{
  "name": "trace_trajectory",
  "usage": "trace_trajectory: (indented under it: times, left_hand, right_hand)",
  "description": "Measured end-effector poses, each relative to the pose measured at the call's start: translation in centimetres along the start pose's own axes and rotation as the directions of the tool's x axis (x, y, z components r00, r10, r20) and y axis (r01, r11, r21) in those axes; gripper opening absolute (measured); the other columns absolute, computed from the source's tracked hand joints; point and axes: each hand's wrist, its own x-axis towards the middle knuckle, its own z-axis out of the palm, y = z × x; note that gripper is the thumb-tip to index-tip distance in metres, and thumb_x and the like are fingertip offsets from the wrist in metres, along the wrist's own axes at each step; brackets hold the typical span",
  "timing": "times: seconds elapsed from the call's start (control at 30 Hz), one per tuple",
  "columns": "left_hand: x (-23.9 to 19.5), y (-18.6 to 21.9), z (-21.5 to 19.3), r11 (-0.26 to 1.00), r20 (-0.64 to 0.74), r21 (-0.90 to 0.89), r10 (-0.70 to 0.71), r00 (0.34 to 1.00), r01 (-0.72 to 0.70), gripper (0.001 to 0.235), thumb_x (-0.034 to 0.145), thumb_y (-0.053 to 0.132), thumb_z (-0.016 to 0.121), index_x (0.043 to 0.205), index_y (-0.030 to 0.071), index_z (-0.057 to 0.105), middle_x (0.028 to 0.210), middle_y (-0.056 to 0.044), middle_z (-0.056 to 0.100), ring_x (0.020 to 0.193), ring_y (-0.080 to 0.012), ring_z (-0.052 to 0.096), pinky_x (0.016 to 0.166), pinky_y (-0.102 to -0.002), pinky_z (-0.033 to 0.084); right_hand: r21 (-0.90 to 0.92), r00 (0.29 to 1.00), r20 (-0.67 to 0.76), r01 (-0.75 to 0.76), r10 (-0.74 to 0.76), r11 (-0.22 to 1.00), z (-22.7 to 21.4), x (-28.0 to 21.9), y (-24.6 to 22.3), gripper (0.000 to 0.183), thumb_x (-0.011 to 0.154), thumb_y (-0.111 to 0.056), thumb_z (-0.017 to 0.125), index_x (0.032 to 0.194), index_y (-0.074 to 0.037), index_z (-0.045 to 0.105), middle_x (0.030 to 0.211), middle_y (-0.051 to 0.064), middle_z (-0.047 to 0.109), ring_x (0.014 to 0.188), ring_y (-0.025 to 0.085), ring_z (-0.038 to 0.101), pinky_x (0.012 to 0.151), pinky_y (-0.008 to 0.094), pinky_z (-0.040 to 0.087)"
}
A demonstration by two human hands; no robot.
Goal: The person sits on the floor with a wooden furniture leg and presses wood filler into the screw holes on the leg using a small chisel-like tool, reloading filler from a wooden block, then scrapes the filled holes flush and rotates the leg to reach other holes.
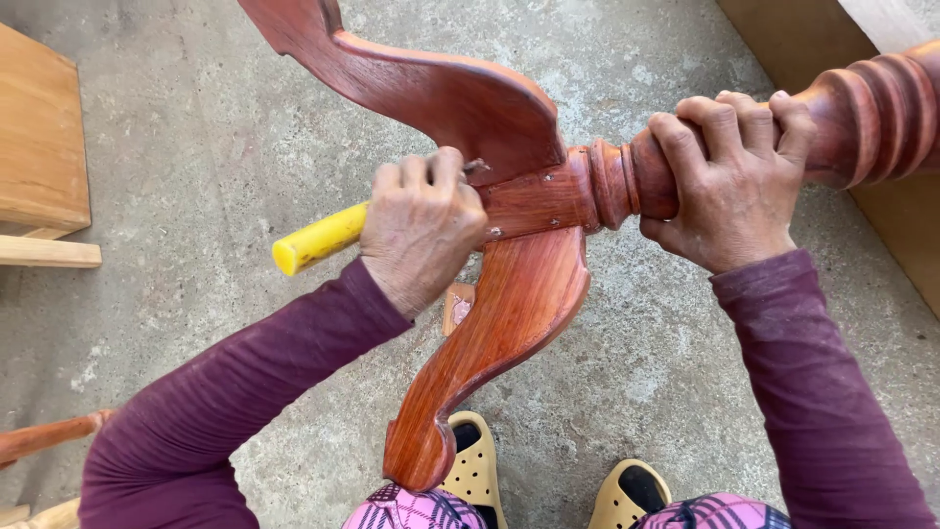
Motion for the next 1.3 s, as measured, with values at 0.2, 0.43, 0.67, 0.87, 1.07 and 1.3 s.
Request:
trace_trajectory:
  times: [0.2, 0.43, 0.67, 0.87, 1.07, 1.3]
  left_hand:
    - [-1.0, -0.8, -0.9, 0.994, 0.041, 0.100, -0.048, 0.998, 0.044, 0.009, 0.080, 0.015, 0.068, 0.076, 0.007, 0.069, 0.088, -0.006, 0.057, 0.077, -0.0229, 0.059, 0.063, -0.038, 0.044]
    - [-0.4, 0.9, -0.4, 0.999, -0.054, 0.040, 0.011, 0.998, -0.009, 0.010, 0.080, 0.013, 0.068, 0.081, 0.004, 0.070, 0.090, -0.008, 0.057, 0.078, -0.0230, 0.059, 0.063, -0.036, 0.044]
    - [-0.3, -0.6, 0.5, 0.999, -0.002, 0.019, -0.027, 1.000, 0.027, 0.006, 0.081, 0.012, 0.068, 0.080, 0.006, 0.069, 0.088, -0.007, 0.057, 0.077, -0.0229, 0.059, 0.062, -0.037, 0.044]
    - [-0.9, -2.4, -0.7, 1.000, -0.082, -0.029, -0.002, 0.997, 0.000, 0.011, 0.085, 0.014, 0.067, 0.093, 0.008, 0.070, 0.096, -0.009, 0.062, 0.082, -0.0234, 0.062, 0.065, -0.036, 0.047]
    - [-1.3, -5.0, 1.8, 0.979, -0.114, -0.171, 0.094, 0.989, -0.113, 0.024, 0.085, 0.009, 0.068, 0.108, 0.013, 0.074, 0.091, -0.007, 0.060, 0.079, -0.0212, 0.064, 0.065, -0.036, 0.053]
    - [-2.7, -7.4, 3.5, 0.651, -0.002, -0.759, 0.023, 1.000, -0.016, 0.025, 0.094, 0.004, 0.067, 0.119, 0.003, 0.071, 0.093, -0.010, 0.067, 0.070, -0.0153, 0.064, 0.062, -0.030, 0.056]
  right_hand:
    - [0.032, 1.000, -0.004, -0.025, 0.025, 0.999, 0.4, -0.3, 0.0, 0.078, 0.059, -0.037, 0.092, 0.130, -0.019, 0.066, 0.131, 0.002, 0.059, 0.137, 0.028, 0.052, 0.120, 0.053, 0.030]
    - [0.022, 1.000, -0.004, -0.026, 0.026, 0.999, 0.1, 0.0, 0.0, 0.082, 0.056, -0.038, 0.093, 0.131, -0.019, 0.066, 0.132, 0.003, 0.058, 0.134, 0.028, 0.052, 0.118, 0.054, 0.030]
    - [0.007, 1.000, -0.013, -0.015, 0.015, 1.000, 0.9, -0.5, 0.2, 0.078, 0.060, -0.040, 0.092, 0.130, -0.019, 0.065, 0.132, 0.003, 0.058, 0.135, 0.028, 0.052, 0.122, 0.054, 0.030]
    - [0.043, 1.000, -0.010, -0.019, 0.020, 0.999, 0.3, -0.2, 0.0, 0.080, 0.056, -0.040, 0.093, 0.129, -0.019, 0.066, 0.133, 0.003, 0.059, 0.135, 0.029, 0.052, 0.119, 0.055, 0.030]
    - [0.029, 1.000, -0.013, -0.018, 0.018, 0.999, 0.4, -0.3, 0.0, 0.079, 0.058, -0.040, 0.092, 0.130, -0.019, 0.066, 0.131, 0.003, 0.058, 0.134, 0.028, 0.052, 0.120, 0.054, 0.030]
    - [0.016, 1.000, -0.017, -0.011, 0.012, 1.000, 0.9, -0.5, 0.2, 0.076, 0.060, -0.041, 0.092, 0.128, -0.020, 0.065, 0.132, 0.001, 0.058, 0.133, 0.026, 0.052, 0.120, 0.053, 0.029]
